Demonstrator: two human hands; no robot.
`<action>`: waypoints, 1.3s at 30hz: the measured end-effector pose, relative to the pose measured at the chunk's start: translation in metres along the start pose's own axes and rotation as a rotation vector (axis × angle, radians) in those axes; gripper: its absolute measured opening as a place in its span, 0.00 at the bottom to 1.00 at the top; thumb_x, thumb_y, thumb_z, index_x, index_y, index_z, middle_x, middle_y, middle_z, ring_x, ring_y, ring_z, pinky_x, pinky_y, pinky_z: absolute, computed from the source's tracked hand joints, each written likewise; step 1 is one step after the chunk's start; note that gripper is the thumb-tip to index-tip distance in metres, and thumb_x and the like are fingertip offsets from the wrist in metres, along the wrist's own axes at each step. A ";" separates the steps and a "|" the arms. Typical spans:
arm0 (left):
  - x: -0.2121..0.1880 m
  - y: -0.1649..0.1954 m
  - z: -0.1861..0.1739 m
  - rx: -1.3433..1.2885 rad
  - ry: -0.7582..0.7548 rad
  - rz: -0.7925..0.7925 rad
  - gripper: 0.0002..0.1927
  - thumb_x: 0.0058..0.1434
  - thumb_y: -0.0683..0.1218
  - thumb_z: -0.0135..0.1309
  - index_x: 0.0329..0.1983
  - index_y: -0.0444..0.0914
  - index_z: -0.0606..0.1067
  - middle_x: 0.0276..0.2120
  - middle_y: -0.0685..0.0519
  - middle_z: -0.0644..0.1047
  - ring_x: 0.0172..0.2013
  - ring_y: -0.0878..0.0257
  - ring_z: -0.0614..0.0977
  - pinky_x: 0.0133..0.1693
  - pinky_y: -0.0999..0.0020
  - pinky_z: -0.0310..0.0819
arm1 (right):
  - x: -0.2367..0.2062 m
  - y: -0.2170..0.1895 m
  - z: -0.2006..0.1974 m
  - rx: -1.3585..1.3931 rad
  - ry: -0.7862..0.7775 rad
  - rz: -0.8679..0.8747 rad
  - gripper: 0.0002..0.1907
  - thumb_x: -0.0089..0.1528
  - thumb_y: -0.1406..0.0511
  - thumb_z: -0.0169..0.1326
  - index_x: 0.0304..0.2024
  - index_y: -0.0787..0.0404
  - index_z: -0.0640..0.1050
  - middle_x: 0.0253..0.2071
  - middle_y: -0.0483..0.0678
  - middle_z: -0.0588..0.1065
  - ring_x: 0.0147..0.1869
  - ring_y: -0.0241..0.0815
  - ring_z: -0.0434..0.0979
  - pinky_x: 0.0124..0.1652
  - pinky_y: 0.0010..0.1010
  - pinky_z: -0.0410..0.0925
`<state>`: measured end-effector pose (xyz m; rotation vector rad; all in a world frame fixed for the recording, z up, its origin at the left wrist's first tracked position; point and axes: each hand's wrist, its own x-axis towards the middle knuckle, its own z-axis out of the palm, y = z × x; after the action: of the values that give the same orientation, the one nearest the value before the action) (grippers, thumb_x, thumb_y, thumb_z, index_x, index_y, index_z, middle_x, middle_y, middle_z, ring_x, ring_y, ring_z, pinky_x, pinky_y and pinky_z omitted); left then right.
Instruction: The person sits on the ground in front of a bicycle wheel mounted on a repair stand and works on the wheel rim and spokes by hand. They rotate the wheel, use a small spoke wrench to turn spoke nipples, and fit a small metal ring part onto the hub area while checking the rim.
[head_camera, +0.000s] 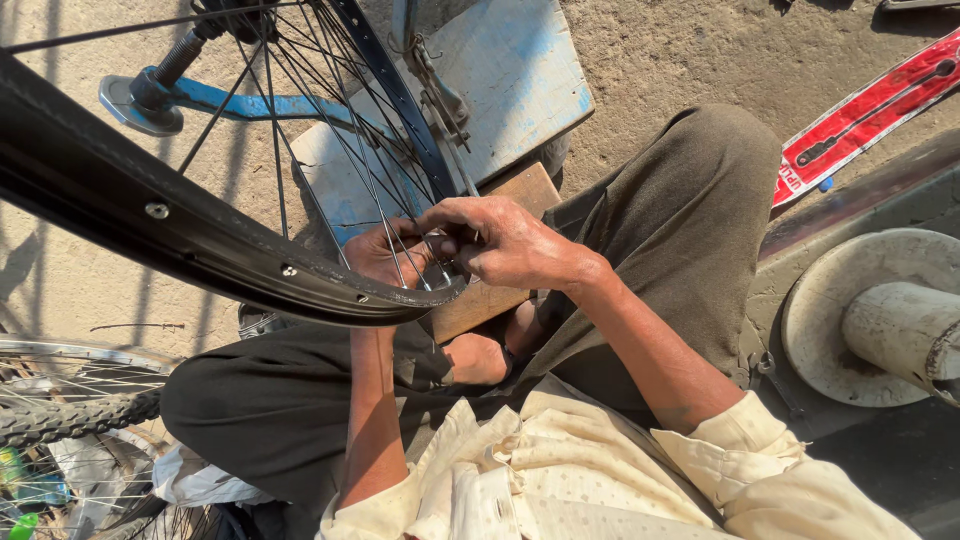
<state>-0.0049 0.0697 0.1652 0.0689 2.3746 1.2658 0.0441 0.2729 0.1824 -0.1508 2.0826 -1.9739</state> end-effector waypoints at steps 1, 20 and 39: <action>-0.001 0.003 0.002 0.133 0.043 -0.017 0.15 0.52 0.49 0.71 0.37 0.36 0.84 0.26 0.52 0.84 0.29 0.67 0.83 0.34 0.70 0.78 | -0.001 0.002 -0.002 0.111 -0.033 0.064 0.24 0.57 0.76 0.52 0.57 0.62 0.77 0.42 0.47 0.79 0.46 0.37 0.79 0.46 0.32 0.75; 0.015 -0.026 0.004 -0.616 0.013 0.090 0.20 0.71 0.52 0.58 0.57 0.33 0.74 0.45 0.48 0.82 0.45 0.63 0.85 0.44 0.70 0.84 | 0.017 0.032 0.011 0.607 0.258 -0.110 0.17 0.63 0.70 0.64 0.54 0.65 0.78 0.44 0.45 0.80 0.47 0.32 0.81 0.49 0.29 0.77; 0.087 -0.043 0.020 -0.487 -0.033 0.057 0.28 0.65 0.55 0.59 0.63 0.40 0.68 0.48 0.51 0.81 0.49 0.60 0.85 0.44 0.62 0.86 | -0.001 0.071 -0.049 0.784 0.798 -0.044 0.10 0.65 0.71 0.61 0.49 0.67 0.79 0.36 0.48 0.79 0.33 0.33 0.78 0.33 0.25 0.75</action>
<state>-0.0682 0.0821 0.0898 0.0065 1.9860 1.8163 0.0397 0.3249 0.1141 0.8668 1.4140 -3.0254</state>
